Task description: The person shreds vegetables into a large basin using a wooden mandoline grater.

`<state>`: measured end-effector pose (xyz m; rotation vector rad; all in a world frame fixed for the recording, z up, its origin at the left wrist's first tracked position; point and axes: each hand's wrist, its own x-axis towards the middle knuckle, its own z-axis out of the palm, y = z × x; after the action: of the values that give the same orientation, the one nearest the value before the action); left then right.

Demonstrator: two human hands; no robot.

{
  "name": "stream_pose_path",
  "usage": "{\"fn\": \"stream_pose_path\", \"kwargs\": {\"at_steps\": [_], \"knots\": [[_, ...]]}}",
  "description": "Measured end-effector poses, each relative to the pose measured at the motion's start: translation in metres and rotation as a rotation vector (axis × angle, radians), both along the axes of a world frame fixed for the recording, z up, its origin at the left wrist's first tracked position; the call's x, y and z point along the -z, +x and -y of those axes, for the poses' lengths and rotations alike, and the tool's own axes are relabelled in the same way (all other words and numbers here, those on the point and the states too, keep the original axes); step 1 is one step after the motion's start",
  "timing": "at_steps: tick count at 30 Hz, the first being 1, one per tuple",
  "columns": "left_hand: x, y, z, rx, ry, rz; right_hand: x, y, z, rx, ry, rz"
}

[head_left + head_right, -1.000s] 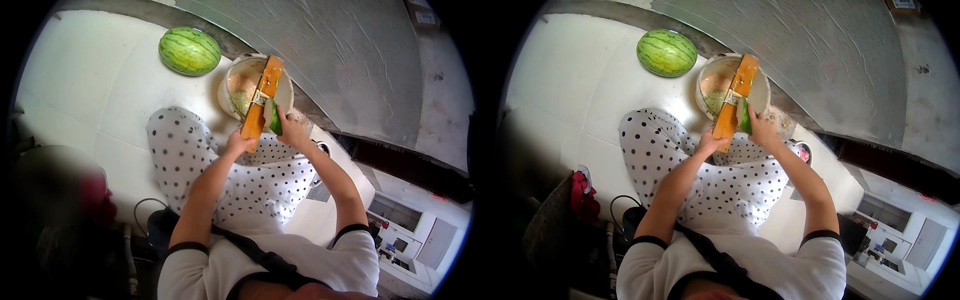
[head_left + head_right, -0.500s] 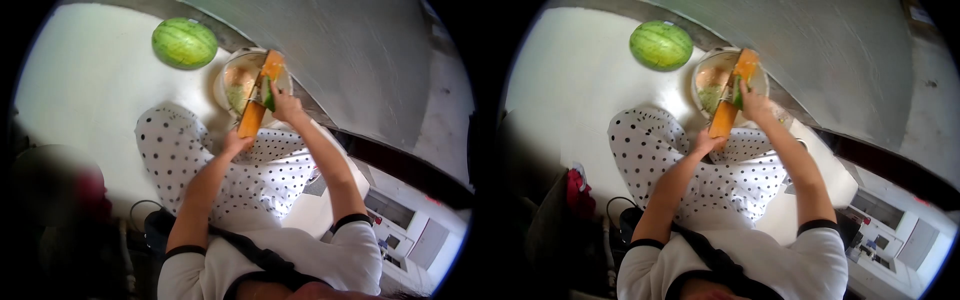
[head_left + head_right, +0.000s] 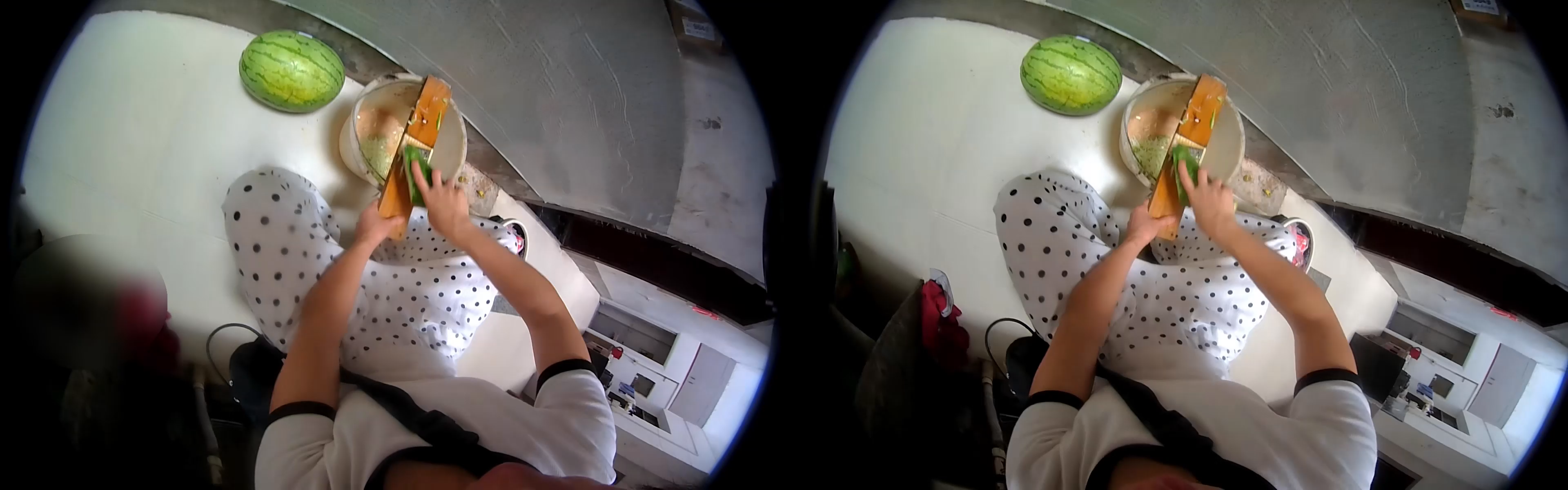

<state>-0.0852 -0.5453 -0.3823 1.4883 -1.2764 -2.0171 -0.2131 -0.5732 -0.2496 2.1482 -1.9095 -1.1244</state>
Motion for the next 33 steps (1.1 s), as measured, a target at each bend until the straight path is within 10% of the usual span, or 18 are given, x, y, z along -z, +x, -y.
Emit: {"fn": "stream_pose_path", "kwargs": {"at_steps": [11,14,17,21,33], "knots": [[-0.003,0.001,0.000,-0.024,-0.019,-0.058,-0.016,0.004,0.032,0.102,0.069,0.053],[-0.037,0.015,0.009,0.054,0.219,-0.032,-0.025,-0.007,0.027,0.453,0.061,0.238],[-0.010,0.006,-0.006,-0.057,-0.146,-0.033,-0.002,-0.007,0.033,0.227,-0.083,0.117],[-0.020,0.006,0.002,-0.009,-0.013,-0.067,0.012,-0.001,0.008,0.062,-0.188,0.046],[-0.028,0.012,-0.002,0.048,-0.066,0.047,0.018,-0.013,0.024,0.522,-0.303,0.403]]}}
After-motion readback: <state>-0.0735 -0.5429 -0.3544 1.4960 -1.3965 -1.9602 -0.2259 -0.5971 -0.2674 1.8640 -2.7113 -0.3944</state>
